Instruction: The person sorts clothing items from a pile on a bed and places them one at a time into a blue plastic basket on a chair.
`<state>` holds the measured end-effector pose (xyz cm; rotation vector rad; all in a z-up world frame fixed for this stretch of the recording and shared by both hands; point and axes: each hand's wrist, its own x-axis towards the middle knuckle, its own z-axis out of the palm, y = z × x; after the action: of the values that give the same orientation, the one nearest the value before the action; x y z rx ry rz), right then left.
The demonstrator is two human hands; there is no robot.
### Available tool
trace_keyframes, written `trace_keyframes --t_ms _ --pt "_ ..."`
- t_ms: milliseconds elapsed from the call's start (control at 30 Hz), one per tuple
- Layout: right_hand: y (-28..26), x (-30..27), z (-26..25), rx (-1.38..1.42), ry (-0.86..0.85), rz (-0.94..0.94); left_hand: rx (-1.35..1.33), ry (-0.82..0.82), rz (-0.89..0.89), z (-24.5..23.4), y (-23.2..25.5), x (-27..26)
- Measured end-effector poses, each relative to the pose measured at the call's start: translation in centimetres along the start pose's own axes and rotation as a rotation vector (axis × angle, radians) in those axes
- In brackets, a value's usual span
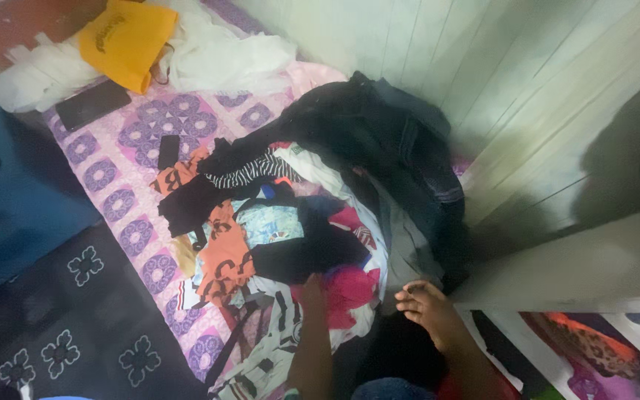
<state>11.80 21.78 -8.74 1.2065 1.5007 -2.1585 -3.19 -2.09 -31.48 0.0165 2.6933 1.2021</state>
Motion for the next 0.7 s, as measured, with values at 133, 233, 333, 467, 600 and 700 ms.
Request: trace_keyframes --t_ms 133,233,333,467,600,700 --pt "0.4 0.5 0.3 0.040 -0.056 -0.043 -0.442 0.107 0.171 -1.6 -0.1 1.4" --pt "1.0 1.5 0.4 0.065 -0.185 -0.075 -1.165 -0.008 -0.002 -3.5 0.0 2.3" --pt "1.4 2.2 1.4 0.064 -0.381 -0.154 -1.669 -0.068 0.031 -8.0 1.0 3.3" --pt "1.3 0.8 3.9 -0.013 -0.480 -0.222 -1.402 -0.106 0.359 -15.9 9.0 -0.8" --pt "1.2 -1.2 7.1 -0.211 -0.358 -0.302 -1.306 -0.197 0.489 -21.7 18.6 -8.8" --pt "2.2 -1.5 8.3 -0.265 -0.318 -0.639 -1.299 -0.252 0.559 -24.0 22.7 -13.8"
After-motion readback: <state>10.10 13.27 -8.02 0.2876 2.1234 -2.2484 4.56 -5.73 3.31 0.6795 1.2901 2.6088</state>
